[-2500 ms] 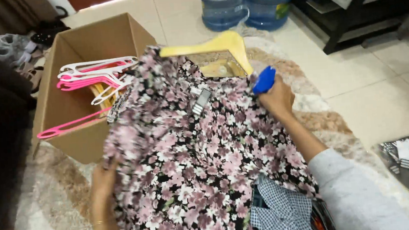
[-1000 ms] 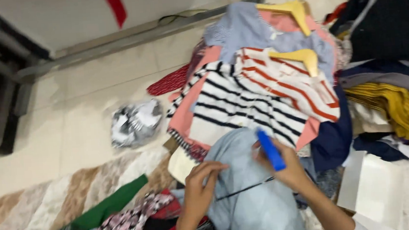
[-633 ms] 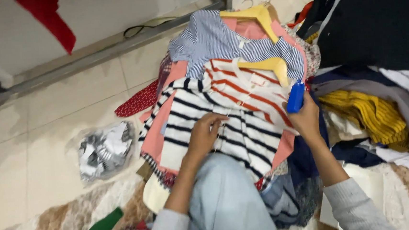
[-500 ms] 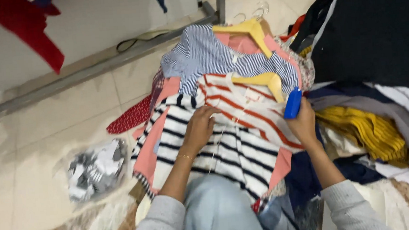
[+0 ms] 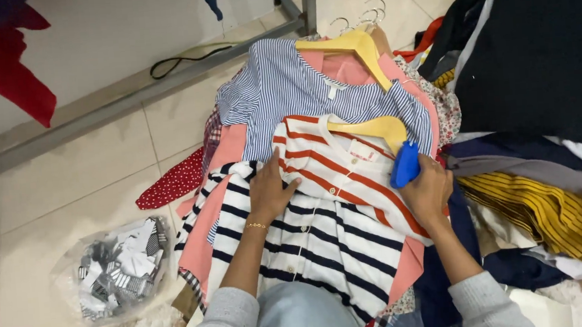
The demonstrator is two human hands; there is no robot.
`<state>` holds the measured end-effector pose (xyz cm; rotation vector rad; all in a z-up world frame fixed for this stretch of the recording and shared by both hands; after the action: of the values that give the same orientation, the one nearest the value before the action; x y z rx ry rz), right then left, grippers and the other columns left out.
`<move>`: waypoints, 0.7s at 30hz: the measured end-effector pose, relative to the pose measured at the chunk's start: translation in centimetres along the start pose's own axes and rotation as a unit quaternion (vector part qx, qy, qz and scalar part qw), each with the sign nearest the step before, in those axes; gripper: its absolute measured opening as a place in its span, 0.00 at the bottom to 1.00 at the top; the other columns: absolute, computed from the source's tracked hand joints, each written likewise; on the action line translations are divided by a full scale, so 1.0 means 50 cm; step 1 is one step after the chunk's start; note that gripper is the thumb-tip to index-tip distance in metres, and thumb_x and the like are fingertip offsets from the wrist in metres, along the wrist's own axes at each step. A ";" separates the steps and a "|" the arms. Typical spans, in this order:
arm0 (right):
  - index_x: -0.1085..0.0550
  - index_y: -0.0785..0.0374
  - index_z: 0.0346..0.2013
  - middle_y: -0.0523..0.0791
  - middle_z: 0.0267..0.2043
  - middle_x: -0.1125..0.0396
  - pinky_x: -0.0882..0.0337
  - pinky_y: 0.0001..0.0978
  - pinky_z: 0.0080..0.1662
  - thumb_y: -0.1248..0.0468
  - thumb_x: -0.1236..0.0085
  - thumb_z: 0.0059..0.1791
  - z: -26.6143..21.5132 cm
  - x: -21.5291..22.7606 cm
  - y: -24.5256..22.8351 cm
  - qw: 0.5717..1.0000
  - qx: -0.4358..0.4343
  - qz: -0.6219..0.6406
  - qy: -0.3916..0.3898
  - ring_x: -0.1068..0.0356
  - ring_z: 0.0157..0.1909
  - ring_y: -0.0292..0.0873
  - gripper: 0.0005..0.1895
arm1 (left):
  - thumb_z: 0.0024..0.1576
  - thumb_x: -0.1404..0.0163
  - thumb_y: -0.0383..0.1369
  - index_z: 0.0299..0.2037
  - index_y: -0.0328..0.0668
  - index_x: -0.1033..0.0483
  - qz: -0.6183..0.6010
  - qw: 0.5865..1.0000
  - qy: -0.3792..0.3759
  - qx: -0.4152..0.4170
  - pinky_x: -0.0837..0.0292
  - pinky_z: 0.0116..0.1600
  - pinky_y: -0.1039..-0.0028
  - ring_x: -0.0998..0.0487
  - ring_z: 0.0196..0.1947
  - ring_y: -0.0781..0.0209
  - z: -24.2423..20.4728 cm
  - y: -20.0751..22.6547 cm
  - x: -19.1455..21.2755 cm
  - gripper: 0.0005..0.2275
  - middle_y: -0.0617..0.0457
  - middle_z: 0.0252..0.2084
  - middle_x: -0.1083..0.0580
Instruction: The person is attaching tags to various items of clothing using a tagging gun and placing them on hangers.
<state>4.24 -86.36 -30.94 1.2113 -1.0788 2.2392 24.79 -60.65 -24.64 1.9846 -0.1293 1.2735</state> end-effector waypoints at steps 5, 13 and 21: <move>0.23 0.61 0.42 0.49 0.36 0.27 0.34 0.41 0.48 0.62 0.38 0.44 -0.063 0.093 -0.029 0.986 0.098 0.023 0.134 0.26 0.45 0.54 0.13 | 0.64 0.53 0.42 0.77 0.46 0.65 -0.101 0.994 0.026 0.015 0.47 0.71 0.45 0.43 0.73 0.36 -0.044 0.022 0.039 0.37 0.33 0.74 0.46; 0.24 0.61 0.41 0.48 0.30 0.30 0.36 0.41 0.46 0.57 0.28 0.44 -0.125 0.275 -0.095 0.961 0.141 0.193 0.137 0.28 0.39 0.57 0.17 | 0.56 0.47 0.53 0.76 0.55 0.58 -0.204 0.968 0.143 0.031 0.41 0.68 0.43 0.34 0.67 0.36 -0.145 0.035 0.150 0.42 0.40 0.73 0.41; 0.22 0.57 0.42 0.51 0.27 0.33 0.34 0.33 0.39 0.60 0.23 0.39 -0.171 0.321 -0.187 0.933 0.133 0.326 0.070 0.30 0.33 0.48 0.20 | 0.47 0.33 0.40 0.56 0.39 0.22 -0.273 0.948 0.143 -0.084 0.32 0.63 0.54 0.23 0.55 0.42 -0.363 -0.057 0.234 0.26 0.38 0.52 0.22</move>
<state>-3.49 -74.34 -16.34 0.8368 -1.2859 3.0030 18.53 -43.50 -12.79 1.5195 0.4153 1.1159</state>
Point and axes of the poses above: each hand's wrist, its own z-axis towards the middle knuckle, its own x-axis out of the back of the hand, y = z × x, the point moved 2 cm from there along z, towards the middle knuckle
